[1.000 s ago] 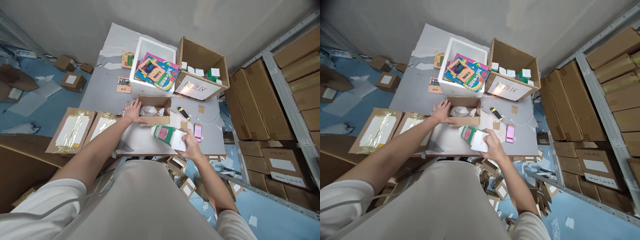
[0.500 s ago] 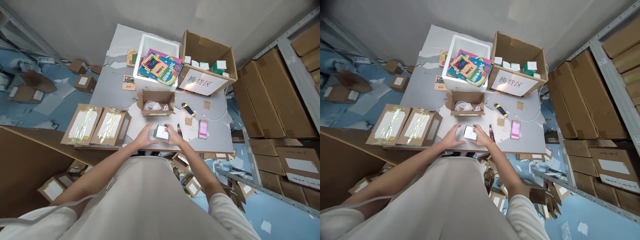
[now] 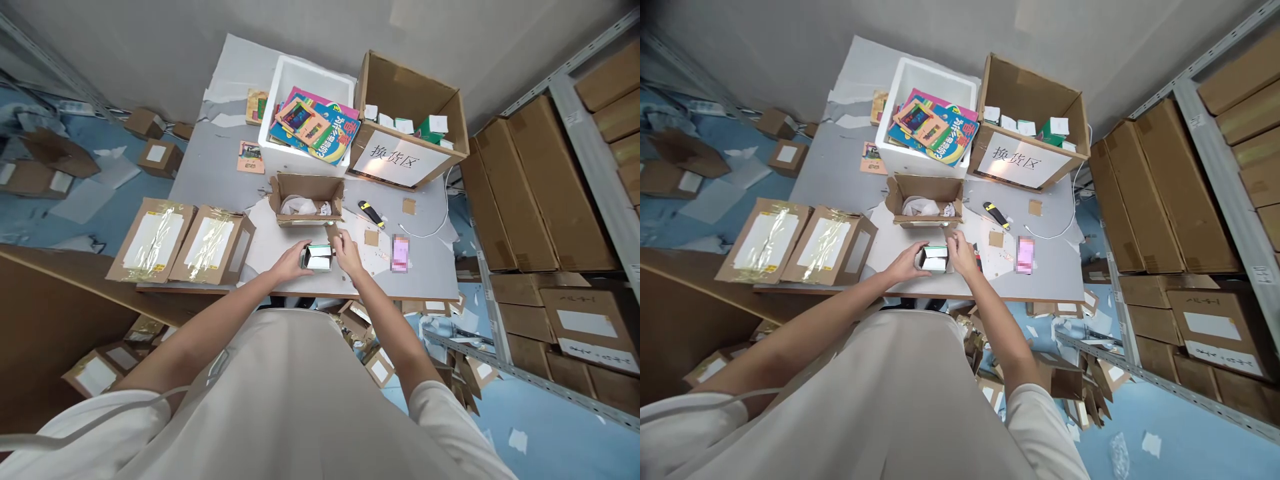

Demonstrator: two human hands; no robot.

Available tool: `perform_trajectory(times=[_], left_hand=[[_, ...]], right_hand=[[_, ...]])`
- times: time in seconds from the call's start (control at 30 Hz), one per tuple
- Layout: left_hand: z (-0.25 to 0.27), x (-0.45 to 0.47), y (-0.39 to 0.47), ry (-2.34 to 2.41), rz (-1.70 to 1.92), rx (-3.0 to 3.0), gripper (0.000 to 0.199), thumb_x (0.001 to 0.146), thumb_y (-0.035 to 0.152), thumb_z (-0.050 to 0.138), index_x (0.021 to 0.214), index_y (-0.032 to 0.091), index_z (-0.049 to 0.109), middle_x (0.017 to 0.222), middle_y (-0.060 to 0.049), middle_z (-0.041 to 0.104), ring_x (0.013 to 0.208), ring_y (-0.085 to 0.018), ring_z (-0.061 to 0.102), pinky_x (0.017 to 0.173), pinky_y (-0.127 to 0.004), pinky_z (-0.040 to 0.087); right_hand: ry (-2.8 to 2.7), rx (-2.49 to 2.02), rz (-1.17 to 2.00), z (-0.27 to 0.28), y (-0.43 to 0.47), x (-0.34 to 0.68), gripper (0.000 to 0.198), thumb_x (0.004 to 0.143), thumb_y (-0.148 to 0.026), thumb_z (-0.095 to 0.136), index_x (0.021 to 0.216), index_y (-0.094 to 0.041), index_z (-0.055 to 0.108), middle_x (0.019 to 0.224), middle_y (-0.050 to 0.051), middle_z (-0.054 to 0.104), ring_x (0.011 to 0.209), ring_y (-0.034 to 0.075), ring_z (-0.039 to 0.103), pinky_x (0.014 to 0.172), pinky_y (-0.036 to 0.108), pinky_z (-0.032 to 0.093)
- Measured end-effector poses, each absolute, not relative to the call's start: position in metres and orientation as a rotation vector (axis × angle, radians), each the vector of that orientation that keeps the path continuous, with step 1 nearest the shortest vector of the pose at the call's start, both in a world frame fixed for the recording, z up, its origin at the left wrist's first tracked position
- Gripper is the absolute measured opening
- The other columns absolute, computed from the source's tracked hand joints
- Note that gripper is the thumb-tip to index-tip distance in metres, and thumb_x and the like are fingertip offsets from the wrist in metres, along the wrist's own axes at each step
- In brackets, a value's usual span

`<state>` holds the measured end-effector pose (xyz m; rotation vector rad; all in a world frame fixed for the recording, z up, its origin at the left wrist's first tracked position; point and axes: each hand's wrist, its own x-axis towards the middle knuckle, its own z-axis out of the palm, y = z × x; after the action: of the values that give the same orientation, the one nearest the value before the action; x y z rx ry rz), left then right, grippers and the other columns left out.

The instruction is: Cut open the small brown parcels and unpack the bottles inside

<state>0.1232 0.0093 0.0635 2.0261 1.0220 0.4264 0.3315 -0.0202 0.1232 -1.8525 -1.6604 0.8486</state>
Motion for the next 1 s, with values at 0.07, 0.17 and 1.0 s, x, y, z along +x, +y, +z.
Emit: perform_trajectory(times=[0.07,0.17,1.0], left_hand=[[0.063,0.124,0.008,1.029,0.447,2.001,0.1,0.058,0.041,0.082,0.14,0.015,0.031,0.133,-0.016,0.052,0.122,-0.029,0.053,0.103,-0.04,0.043],[0.064,0.126,0.008,1.023,0.458,1.973,0.104,0.057,0.04,0.083,0.141,0.015,0.029,0.133,-0.016,0.052,0.122,-0.03,0.053,0.103,-0.042,0.042],[0.066,0.126,0.005,0.904,0.523,2.172,0.103,0.063,0.039,0.08,0.147,0.02,0.023,0.143,-0.019,0.041,0.13,-0.034,0.045,0.103,-0.047,0.041]], right_hand=[[-1.522,-1.914,0.714,0.119,-0.019,0.326,0.048,0.096,-0.035,0.032,0.139,-0.016,0.031,0.113,0.014,0.065,0.102,0.024,0.063,0.087,0.042,0.051],[-1.499,-1.802,0.631,0.116,-0.028,0.326,0.065,0.091,-0.038,0.044,0.146,-0.015,0.018,0.133,0.019,0.051,0.114,0.025,0.057,0.09,0.04,0.05],[-2.146,-1.722,0.504,0.146,-0.005,0.341,0.032,0.092,-0.022,0.042,0.121,-0.017,0.054,0.122,0.014,0.056,0.111,0.023,0.055,0.094,0.039,0.045]])
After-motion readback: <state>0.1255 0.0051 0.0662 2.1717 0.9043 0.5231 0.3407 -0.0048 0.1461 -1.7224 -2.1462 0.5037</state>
